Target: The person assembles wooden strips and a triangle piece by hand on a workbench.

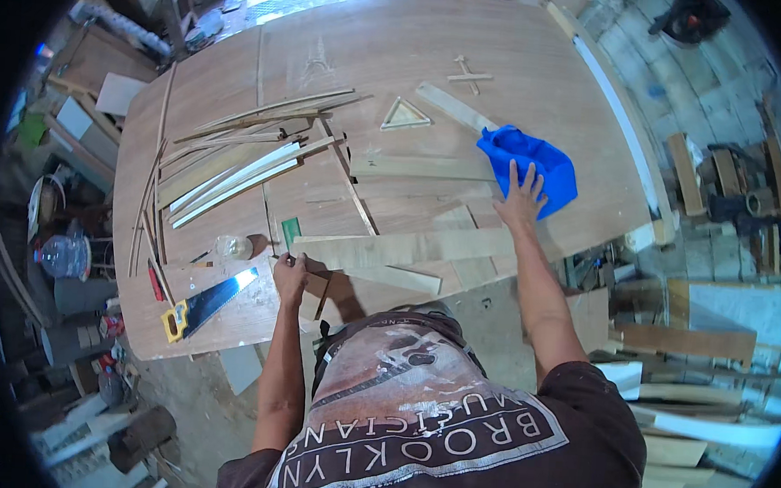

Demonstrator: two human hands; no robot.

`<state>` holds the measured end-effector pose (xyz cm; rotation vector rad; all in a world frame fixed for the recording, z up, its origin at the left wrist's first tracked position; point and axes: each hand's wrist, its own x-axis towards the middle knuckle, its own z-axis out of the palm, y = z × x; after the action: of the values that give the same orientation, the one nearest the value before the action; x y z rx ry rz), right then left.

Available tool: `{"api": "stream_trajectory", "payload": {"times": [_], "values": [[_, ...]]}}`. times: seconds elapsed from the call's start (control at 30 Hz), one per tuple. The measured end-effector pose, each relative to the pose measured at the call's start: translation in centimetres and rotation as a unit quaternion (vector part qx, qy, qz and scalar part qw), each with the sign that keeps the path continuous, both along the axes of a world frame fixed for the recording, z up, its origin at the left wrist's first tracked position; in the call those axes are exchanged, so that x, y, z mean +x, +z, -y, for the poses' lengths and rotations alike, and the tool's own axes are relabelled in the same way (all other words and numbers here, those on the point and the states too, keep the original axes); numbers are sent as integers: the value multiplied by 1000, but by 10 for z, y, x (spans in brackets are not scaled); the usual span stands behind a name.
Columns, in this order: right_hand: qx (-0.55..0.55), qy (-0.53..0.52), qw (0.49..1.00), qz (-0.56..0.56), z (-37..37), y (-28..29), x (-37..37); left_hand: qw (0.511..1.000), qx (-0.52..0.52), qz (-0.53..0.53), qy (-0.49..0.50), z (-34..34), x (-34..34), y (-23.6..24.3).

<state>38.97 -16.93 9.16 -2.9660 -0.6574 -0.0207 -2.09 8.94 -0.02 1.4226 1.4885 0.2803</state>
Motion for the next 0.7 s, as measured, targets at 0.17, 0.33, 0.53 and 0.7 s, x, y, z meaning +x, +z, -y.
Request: {"api": "stream_trajectory", "payload": {"times": [0.17, 0.33, 0.53, 0.7], "values": [[-155, 9, 982, -105, 60, -56, 82, 973, 146, -167, -67, 27, 23, 14], [-223, 35, 970, -92, 120, -82, 154, 936, 252, -240, -53, 71, 27, 20], [-238, -42, 970, -26, 156, -81, 236, 920, 248, -269, -142, 105, 73, 42], [-50, 96, 994, 16, 65, -25, 172, 902, 267, -301, -158, 128, 84, 38]]}}
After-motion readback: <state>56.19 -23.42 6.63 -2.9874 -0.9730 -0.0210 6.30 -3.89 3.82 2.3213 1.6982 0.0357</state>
